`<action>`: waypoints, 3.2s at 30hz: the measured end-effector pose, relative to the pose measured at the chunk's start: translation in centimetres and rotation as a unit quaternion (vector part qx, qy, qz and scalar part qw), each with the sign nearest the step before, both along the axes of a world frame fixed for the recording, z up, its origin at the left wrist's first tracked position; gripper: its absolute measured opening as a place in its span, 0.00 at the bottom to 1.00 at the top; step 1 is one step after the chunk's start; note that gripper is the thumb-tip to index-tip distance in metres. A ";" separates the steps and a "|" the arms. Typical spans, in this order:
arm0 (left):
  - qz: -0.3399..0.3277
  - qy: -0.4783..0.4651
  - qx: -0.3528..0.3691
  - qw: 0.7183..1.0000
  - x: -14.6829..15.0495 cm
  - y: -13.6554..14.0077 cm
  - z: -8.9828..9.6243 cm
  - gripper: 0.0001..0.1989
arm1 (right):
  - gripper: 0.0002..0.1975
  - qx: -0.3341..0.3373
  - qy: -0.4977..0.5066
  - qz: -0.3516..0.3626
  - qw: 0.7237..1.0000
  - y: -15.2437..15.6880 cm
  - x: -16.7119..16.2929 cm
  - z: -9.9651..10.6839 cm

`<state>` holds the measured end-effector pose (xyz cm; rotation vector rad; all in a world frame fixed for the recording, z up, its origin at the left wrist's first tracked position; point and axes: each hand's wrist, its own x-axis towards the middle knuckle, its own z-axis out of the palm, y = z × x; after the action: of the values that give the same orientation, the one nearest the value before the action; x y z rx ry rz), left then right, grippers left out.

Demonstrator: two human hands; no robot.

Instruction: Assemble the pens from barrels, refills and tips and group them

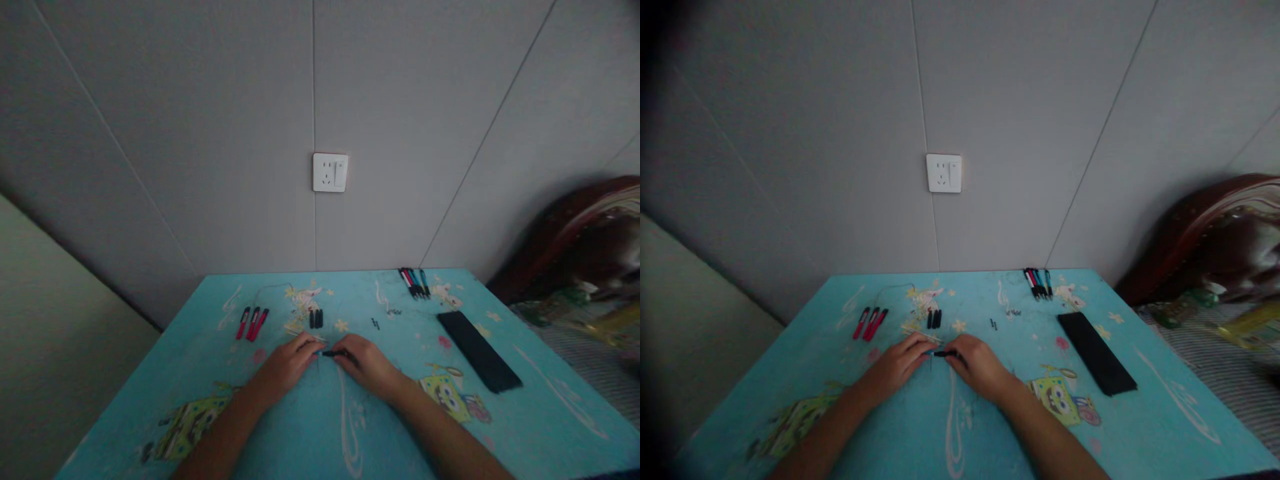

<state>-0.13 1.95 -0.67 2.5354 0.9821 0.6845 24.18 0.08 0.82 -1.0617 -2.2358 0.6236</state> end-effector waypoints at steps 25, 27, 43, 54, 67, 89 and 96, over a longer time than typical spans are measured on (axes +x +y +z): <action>-0.009 -0.035 0.066 0.997 0.5 -0.8 -1.6 0.13 | 0.10 0.053 0.065 -0.012 0.996 -0.7 -0.8 -0.3; -0.011 -0.044 0.080 0.996 0.7 -0.9 -1.5 0.14 | 0.10 0.050 0.077 -0.017 0.996 -0.8 -0.9 -0.2; 0.016 0.039 0.128 0.991 0.6 -2.2 0.0 0.11 | 0.10 0.047 0.067 0.005 0.997 -1.4 -0.6 0.3; 0.003 0.017 0.105 0.994 0.6 -1.7 -1.1 0.12 | 0.11 0.041 0.048 -0.013 0.998 -1.5 -1.3 0.2; 0.040 -0.021 0.068 0.997 1.4 -0.7 -0.1 0.11 | 0.10 -0.022 0.083 -0.056 0.995 -0.3 -0.2 0.6; 0.085 0.081 -0.001 0.993 1.5 -1.8 1.0 0.11 | 0.09 -0.135 0.150 -0.077 0.976 -0.7 -1.2 0.4; 0.064 0.099 0.013 0.993 1.1 -1.4 1.1 0.10 | 0.08 -0.026 0.042 -0.051 0.997 -1.0 -1.8 0.7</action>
<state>0.99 0.51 0.43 2.6201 1.2189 0.4881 22.42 -0.95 1.49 -1.1463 -2.0894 0.6738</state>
